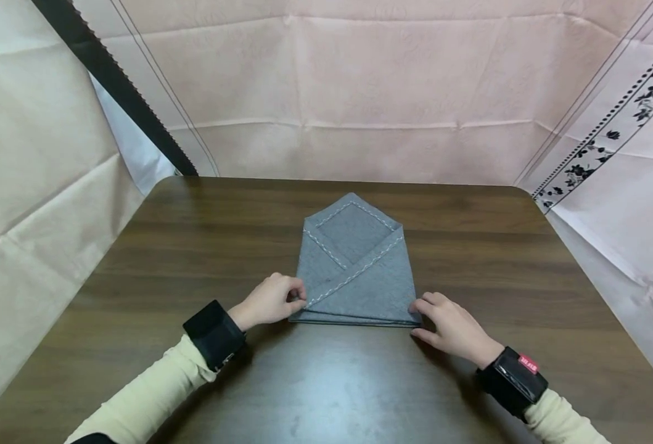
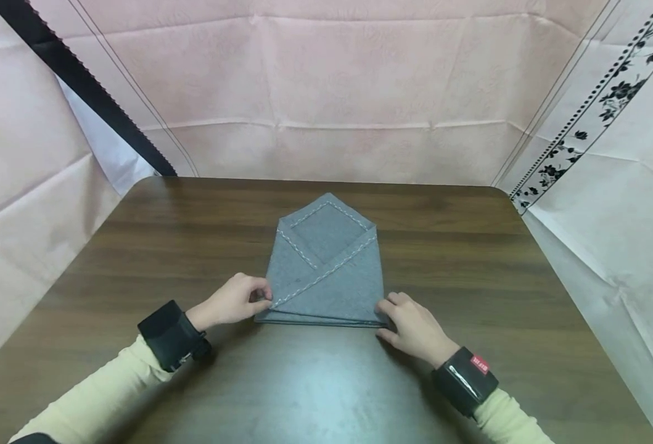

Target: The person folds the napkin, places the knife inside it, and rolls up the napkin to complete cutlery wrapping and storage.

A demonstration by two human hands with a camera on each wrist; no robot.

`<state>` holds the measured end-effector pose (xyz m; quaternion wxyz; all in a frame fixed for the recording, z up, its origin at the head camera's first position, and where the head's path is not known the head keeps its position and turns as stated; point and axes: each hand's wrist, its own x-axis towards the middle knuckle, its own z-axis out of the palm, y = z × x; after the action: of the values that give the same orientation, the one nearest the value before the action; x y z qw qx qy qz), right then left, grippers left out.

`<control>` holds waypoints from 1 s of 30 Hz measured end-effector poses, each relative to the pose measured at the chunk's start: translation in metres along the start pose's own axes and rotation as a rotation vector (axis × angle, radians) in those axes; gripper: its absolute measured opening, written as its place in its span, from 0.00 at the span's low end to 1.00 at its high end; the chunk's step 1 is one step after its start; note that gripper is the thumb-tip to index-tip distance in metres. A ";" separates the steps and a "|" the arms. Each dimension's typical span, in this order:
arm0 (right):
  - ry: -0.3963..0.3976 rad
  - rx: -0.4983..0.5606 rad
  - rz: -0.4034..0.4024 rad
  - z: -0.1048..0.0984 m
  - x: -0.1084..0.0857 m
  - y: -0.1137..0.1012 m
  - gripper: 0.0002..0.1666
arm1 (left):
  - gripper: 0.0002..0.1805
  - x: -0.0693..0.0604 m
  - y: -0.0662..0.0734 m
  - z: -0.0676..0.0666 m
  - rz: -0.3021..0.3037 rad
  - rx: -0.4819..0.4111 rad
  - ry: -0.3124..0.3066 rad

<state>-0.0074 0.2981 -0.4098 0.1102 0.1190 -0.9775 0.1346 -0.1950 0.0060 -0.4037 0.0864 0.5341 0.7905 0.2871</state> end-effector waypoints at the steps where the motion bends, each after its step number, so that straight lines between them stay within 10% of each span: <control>1: -0.009 -0.012 -0.005 0.000 -0.001 0.001 0.16 | 0.05 -0.002 -0.001 0.001 -0.003 0.023 -0.030; 10: -0.028 -0.055 -0.092 0.005 -0.004 0.009 0.12 | 0.06 -0.010 0.010 0.003 0.080 0.285 -0.142; 21: 0.056 -0.255 -0.289 0.006 0.003 0.007 0.07 | 0.03 -0.016 0.030 0.003 0.256 0.712 -0.082; 30: -0.038 -0.429 -0.364 0.014 0.014 -0.014 0.08 | 0.09 0.005 0.048 0.034 0.343 0.977 -0.005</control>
<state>-0.0198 0.2783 -0.4165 0.1370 0.2690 -0.9481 -0.0998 -0.1439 0.0353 -0.4047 -0.2194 0.6347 0.7332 -0.1070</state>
